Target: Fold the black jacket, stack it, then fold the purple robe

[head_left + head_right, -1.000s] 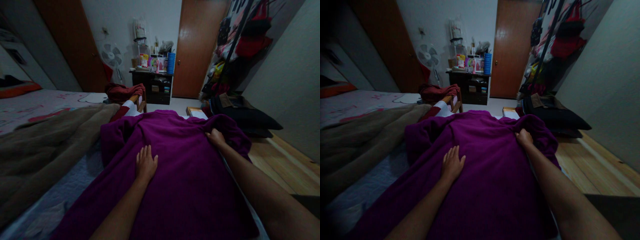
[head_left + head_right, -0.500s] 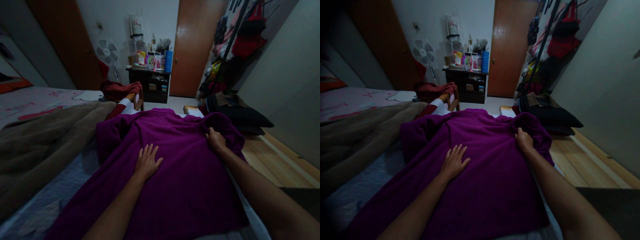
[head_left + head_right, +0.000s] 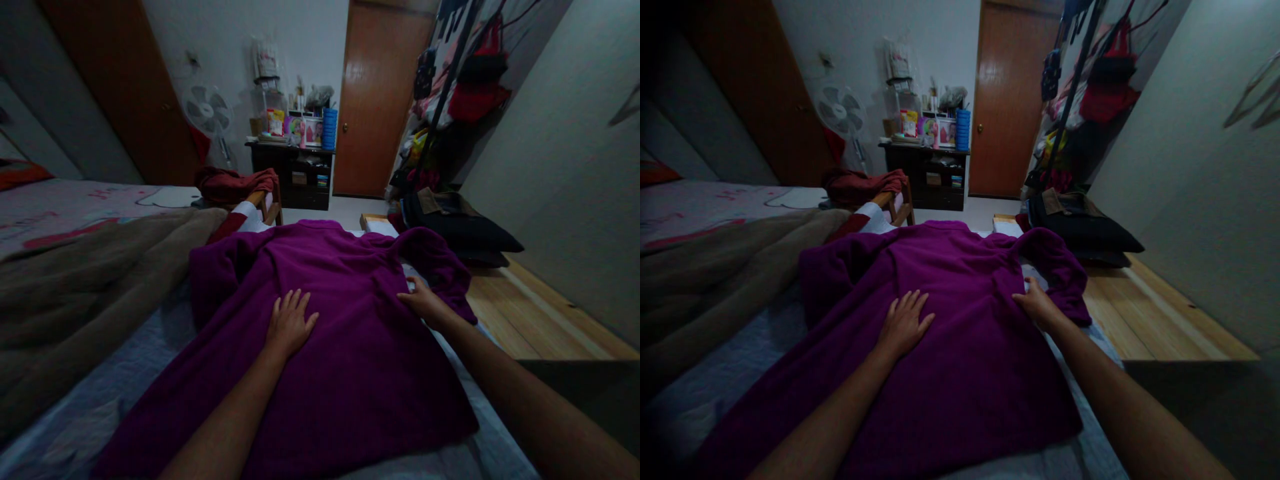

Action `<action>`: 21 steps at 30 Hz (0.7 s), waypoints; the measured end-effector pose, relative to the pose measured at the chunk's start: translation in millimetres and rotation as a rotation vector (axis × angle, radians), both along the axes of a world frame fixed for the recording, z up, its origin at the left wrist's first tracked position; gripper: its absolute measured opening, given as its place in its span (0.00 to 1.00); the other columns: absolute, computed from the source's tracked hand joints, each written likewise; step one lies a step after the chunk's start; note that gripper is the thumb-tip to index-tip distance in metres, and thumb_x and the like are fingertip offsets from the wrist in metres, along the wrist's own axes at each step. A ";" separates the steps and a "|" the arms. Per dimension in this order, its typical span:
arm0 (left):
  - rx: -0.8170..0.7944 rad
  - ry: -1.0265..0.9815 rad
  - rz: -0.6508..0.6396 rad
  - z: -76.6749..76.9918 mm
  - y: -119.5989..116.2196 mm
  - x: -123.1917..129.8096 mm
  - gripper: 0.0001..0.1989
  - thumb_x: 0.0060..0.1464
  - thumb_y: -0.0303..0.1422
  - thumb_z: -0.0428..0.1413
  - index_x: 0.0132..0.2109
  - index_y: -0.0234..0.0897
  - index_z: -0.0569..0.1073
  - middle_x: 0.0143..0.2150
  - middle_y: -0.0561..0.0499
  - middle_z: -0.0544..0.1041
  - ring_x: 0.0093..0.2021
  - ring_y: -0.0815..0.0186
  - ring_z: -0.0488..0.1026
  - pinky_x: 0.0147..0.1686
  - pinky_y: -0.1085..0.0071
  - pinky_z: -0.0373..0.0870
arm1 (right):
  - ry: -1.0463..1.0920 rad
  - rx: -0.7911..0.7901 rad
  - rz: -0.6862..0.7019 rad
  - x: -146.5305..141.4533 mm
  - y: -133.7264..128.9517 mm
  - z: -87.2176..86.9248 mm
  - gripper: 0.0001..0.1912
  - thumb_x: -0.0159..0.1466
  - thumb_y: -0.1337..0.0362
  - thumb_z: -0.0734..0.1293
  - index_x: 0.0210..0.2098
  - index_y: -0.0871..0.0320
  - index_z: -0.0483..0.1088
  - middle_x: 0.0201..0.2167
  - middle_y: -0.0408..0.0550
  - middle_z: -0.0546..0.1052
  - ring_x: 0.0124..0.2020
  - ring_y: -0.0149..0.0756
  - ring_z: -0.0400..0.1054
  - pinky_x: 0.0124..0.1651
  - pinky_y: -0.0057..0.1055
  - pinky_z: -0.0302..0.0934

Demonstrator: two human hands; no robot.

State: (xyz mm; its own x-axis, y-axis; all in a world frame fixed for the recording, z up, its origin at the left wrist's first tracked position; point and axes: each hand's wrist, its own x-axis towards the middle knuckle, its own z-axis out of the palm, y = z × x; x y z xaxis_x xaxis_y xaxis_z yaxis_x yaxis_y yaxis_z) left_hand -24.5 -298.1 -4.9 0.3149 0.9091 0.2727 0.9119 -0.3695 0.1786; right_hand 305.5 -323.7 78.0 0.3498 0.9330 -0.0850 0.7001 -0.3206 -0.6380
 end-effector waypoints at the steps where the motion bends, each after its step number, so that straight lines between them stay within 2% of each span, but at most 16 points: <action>1: 0.001 -0.001 0.005 0.1 0.0 0.0 0.27 0.61 0.46 0.46 0.63 0.39 0.64 0.65 0.42 0.63 0.65 0.52 0.57 0.63 0.50 0.50 | -0.010 -0.009 -0.006 0.8 -2.5 1.4 0.29 0.61 0.62 0.65 0.59 0.59 0.55 0.38 0.49 0.78 0.34 0.38 0.74 0.35 0.28 0.65; 2: -0.002 -0.002 0.009 0.0 0.0 -0.2 0.27 0.61 0.46 0.46 0.63 0.39 0.65 0.65 0.43 0.64 0.65 0.53 0.57 0.63 0.51 0.50 | -0.066 0.000 -0.015 2.6 -4.6 3.2 0.29 0.61 0.63 0.65 0.60 0.59 0.54 0.40 0.51 0.78 0.36 0.39 0.74 0.36 0.29 0.65; 5: -0.010 -0.012 0.017 -1.1 0.5 -0.9 0.26 0.61 0.46 0.45 0.62 0.39 0.65 0.65 0.43 0.64 0.66 0.54 0.57 0.63 0.52 0.50 | -0.434 0.050 -0.007 9.7 -11.0 7.1 0.29 0.63 0.63 0.63 0.62 0.58 0.54 0.45 0.57 0.76 0.43 0.45 0.73 0.42 0.33 0.63; 8: 0.000 -0.028 0.014 -2.1 0.6 -1.5 0.26 0.62 0.45 0.45 0.62 0.39 0.65 0.64 0.43 0.65 0.65 0.54 0.57 0.63 0.52 0.50 | -0.635 -0.036 0.032 12.3 -18.8 5.1 0.25 0.65 0.60 0.61 0.60 0.57 0.57 0.45 0.58 0.77 0.44 0.47 0.73 0.42 0.35 0.61; 12: 0.012 -0.024 0.015 -2.1 -0.2 -0.9 0.26 0.61 0.45 0.46 0.61 0.39 0.66 0.64 0.43 0.65 0.65 0.53 0.57 0.63 0.51 0.50 | -0.590 -0.187 0.058 11.2 -27.5 3.0 0.24 0.64 0.49 0.60 0.50 0.61 0.66 0.40 0.60 0.78 0.42 0.49 0.73 0.38 0.35 0.61; 14: 0.025 -0.016 0.012 -0.7 -0.9 0.1 0.25 0.61 0.44 0.46 0.61 0.38 0.66 0.64 0.42 0.66 0.65 0.53 0.58 0.63 0.51 0.50 | -0.536 -0.253 0.110 11.2 -30.6 4.5 0.21 0.62 0.48 0.62 0.42 0.61 0.70 0.39 0.59 0.78 0.41 0.49 0.73 0.37 0.34 0.60; 17: 0.055 -0.009 0.003 3.3 -2.9 0.7 0.24 0.61 0.42 0.46 0.60 0.37 0.67 0.63 0.41 0.67 0.63 0.54 0.60 0.63 0.52 0.51 | -0.493 -0.262 0.150 9.6 -34.3 6.8 0.13 0.61 0.56 0.63 0.38 0.60 0.70 0.41 0.58 0.78 0.42 0.47 0.73 0.38 0.32 0.60; 21: 0.037 0.034 -0.047 9.2 -9.1 -6.0 0.22 0.61 0.38 0.47 0.60 0.38 0.67 0.63 0.42 0.66 0.64 0.54 0.59 0.63 0.52 0.51 | -0.461 -0.114 0.038 0.4 -38.7 6.4 0.12 0.62 0.65 0.60 0.44 0.60 0.67 0.43 0.57 0.77 0.46 0.44 0.72 0.42 0.30 0.60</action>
